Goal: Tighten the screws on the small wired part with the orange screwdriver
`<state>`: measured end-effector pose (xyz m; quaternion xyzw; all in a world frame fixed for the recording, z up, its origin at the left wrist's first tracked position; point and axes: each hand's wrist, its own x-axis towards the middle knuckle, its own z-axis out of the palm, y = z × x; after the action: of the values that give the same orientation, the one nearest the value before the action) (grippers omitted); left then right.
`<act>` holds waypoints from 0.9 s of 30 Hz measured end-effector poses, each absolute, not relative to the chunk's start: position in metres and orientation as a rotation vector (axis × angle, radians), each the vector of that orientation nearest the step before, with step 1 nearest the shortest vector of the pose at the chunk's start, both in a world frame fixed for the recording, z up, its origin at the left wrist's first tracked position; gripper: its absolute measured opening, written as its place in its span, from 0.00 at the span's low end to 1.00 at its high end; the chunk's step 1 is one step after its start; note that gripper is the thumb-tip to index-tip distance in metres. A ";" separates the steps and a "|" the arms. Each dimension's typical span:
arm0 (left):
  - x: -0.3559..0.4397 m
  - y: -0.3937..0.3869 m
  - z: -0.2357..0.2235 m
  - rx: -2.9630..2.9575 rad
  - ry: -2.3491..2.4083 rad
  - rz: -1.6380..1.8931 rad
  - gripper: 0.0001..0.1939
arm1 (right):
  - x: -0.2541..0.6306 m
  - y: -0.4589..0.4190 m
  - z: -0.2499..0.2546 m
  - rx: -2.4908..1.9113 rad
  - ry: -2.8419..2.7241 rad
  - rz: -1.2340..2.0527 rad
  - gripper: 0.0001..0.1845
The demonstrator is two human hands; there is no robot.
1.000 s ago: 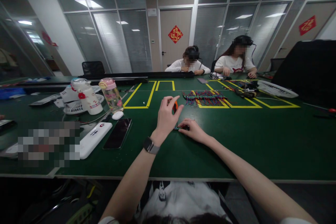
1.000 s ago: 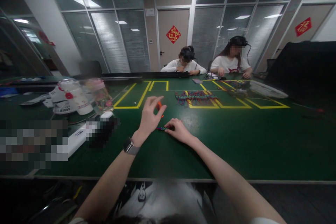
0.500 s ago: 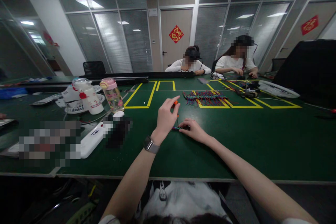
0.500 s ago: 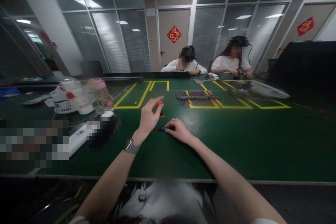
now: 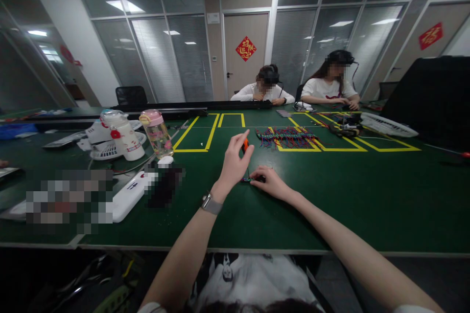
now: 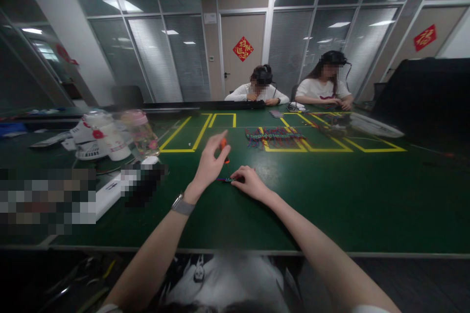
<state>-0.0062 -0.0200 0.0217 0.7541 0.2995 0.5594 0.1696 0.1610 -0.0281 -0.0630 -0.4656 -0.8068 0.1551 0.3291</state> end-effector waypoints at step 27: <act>-0.008 -0.019 0.023 2.183 1.029 1.705 0.17 | 0.161 -0.029 -0.061 -1.217 -2.118 0.405 0.06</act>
<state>-0.0080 -0.0193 0.0232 0.7355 0.3468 0.5746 0.0932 0.1606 -0.0287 -0.0613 -0.4646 -0.8085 0.1544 0.3265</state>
